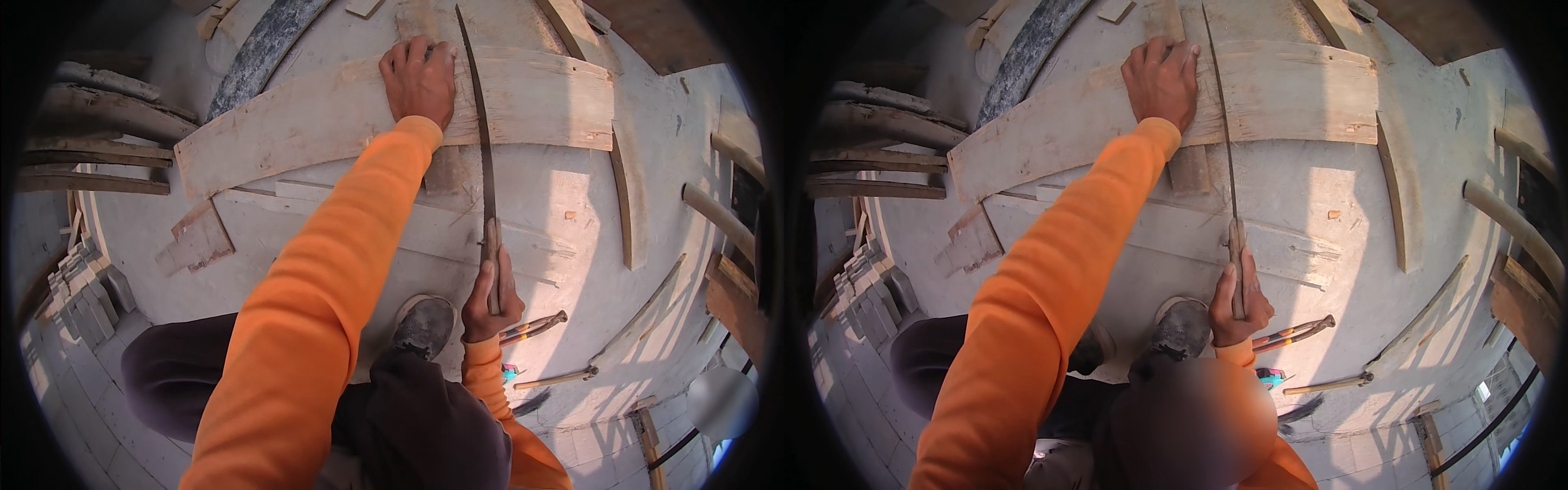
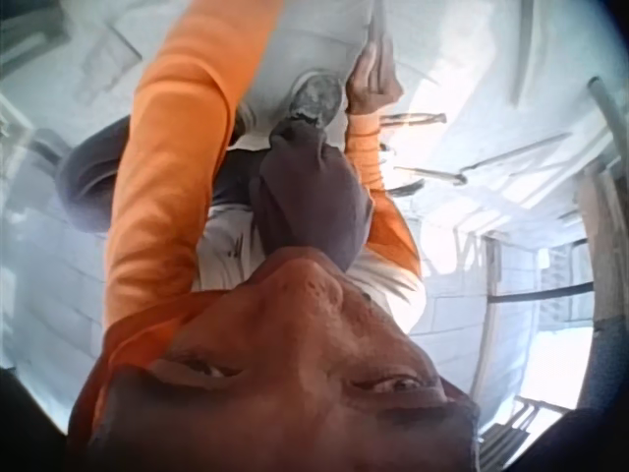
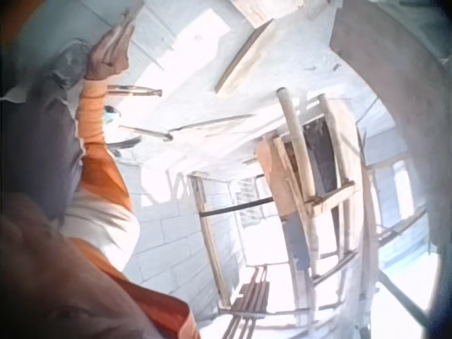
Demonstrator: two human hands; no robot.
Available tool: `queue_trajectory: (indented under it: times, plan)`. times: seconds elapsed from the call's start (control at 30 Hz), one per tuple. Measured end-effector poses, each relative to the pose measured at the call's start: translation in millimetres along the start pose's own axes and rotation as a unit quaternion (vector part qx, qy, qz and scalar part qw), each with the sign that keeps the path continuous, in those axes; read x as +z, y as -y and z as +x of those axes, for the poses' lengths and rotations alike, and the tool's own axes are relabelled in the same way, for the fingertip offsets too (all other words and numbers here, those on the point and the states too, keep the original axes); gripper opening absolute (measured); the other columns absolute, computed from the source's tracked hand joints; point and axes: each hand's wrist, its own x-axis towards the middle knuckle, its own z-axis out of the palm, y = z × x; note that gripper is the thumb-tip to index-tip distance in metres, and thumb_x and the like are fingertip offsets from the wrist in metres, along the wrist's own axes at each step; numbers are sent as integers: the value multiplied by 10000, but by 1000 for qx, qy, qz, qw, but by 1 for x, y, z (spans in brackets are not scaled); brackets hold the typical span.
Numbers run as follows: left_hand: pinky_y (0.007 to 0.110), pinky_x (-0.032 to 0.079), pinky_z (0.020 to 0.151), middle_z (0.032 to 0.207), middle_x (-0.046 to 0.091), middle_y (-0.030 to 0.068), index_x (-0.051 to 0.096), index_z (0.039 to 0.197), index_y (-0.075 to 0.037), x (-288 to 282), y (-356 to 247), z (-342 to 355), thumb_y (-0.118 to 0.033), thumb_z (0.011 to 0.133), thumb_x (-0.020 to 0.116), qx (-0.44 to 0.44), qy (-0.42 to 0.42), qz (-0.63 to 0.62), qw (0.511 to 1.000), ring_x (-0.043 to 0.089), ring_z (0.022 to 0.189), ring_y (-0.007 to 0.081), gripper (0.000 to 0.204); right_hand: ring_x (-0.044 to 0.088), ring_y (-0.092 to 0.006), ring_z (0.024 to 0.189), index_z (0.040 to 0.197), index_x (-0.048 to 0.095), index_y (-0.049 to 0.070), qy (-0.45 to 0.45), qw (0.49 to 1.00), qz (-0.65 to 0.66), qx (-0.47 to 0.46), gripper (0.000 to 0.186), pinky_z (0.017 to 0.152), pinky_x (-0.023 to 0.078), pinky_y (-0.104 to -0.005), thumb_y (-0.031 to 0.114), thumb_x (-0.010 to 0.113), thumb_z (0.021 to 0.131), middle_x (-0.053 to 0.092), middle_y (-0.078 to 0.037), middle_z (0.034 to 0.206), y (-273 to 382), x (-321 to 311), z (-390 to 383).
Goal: The person saws a piece of wood, holds the cut pieces together, and then nails them using a hammer.
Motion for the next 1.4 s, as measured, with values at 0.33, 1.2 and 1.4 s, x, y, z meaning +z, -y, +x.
queue_trajectory:
  times: [0.33,1.2,1.4]
  plan:
    - [436,376,1039,1124,652,47,773,1037,-143,4,-4,4,-265,989,617,-14,9,-10,1000,535,1126,288,204,741,-323,1017,1239,636,-154,23,998,-26,51,331,894,576,-373,23,614,959,721,-284,1127,-6,-38,-59]
    - [423,394,1019,1105,664,45,781,1029,-147,-1,5,0,-285,991,621,-45,31,-2,999,543,1107,293,215,770,-285,903,1210,688,-88,-21,1000,6,-7,323,806,586,-319,22,674,907,741,-257,1077,-10,-10,-21]
    - [426,393,1015,1101,666,50,775,1034,-132,-1,2,1,-274,991,617,-26,10,-15,1000,543,1109,295,217,770,-300,896,1217,681,-94,-39,999,9,-33,327,795,591,-328,20,662,911,734,-273,1082,0,16,21]
